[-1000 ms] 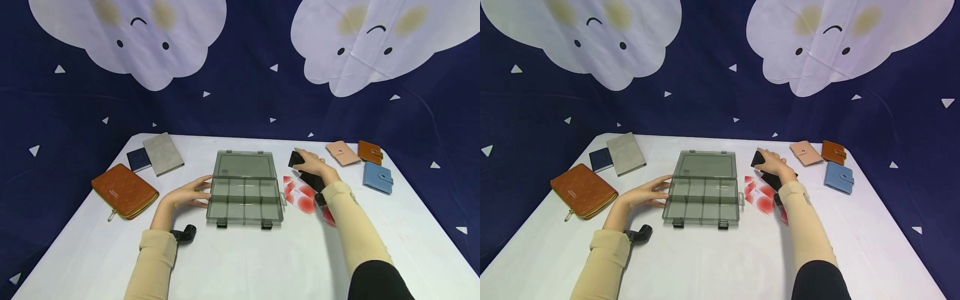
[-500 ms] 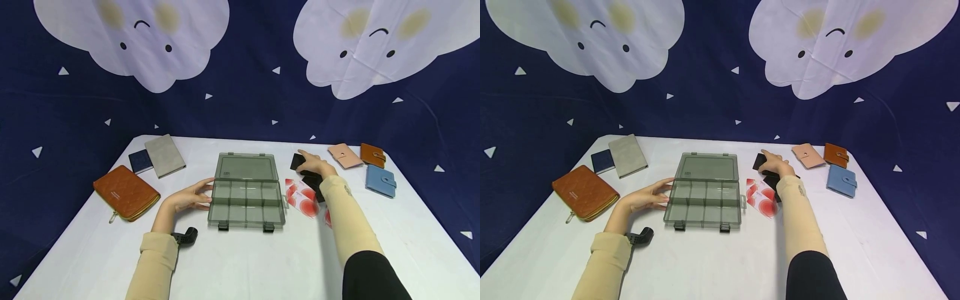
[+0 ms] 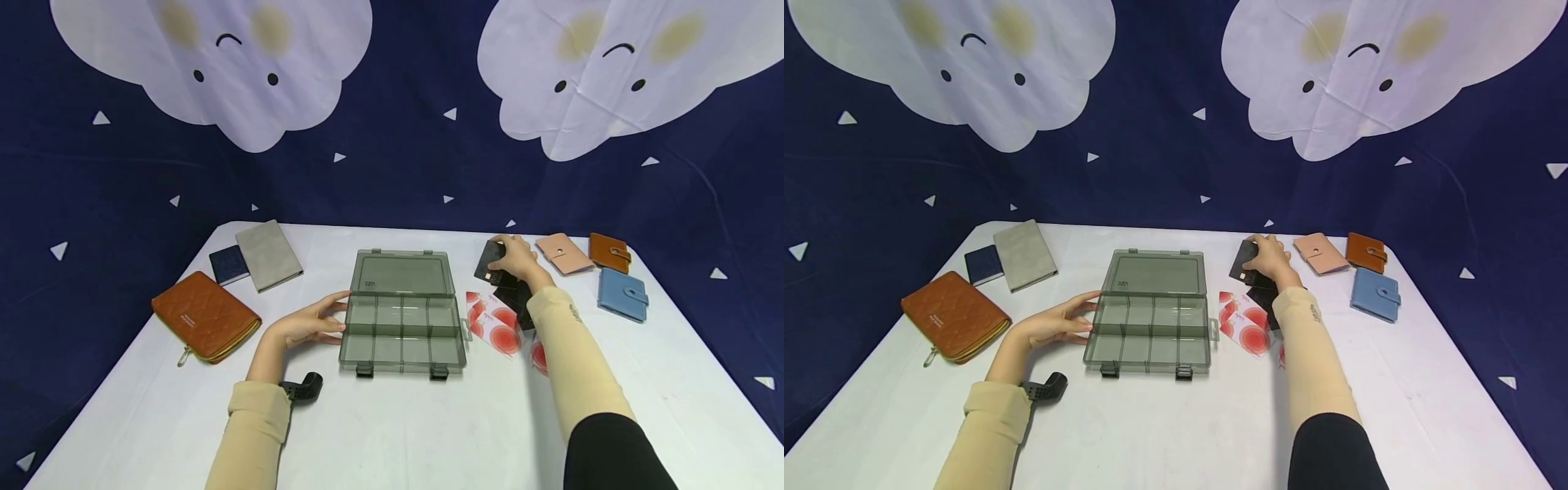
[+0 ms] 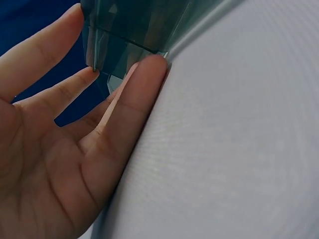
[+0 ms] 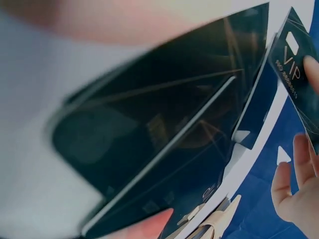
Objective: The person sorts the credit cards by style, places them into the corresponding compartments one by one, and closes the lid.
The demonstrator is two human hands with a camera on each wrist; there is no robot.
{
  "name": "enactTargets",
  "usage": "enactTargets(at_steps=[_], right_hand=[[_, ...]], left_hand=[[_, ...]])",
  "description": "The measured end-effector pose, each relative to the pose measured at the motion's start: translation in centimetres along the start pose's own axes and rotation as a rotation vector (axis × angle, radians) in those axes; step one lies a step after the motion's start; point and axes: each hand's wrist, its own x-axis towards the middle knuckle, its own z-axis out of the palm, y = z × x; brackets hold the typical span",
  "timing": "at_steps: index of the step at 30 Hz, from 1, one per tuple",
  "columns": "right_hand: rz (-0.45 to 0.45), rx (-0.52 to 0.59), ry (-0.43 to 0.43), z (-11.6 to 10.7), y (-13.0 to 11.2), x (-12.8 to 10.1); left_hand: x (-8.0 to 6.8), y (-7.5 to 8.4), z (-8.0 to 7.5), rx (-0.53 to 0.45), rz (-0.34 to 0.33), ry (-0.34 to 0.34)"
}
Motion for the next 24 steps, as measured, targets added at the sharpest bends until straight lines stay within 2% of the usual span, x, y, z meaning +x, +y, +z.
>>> enactTargets(at_steps=[5,10,15,19,24], right_hand=[[-0.005,0.204,-0.004,-0.1,-0.2,-0.3],[0.039,0.272,0.064,-0.5,-1.3,-0.9],[0.051,0.374,0.135,-0.4,-4.1,-1.6],[0.025,0.438,0.074,-0.3,-6.6,-2.2],[-0.004,0.460,-0.023,0.1,-9.0,-3.1]], left_hand=[[-0.1,-0.2,0.0,-0.008,-0.006,0.003],[0.1,-0.3,-0.2,0.009,0.005,0.005],[0.1,-0.1,-0.3,-0.007,-0.005,0.005],[0.0,0.1,-0.2,-0.020,-0.016,0.000],[0.0,0.1,0.0,-0.025,-0.023,-0.004]])
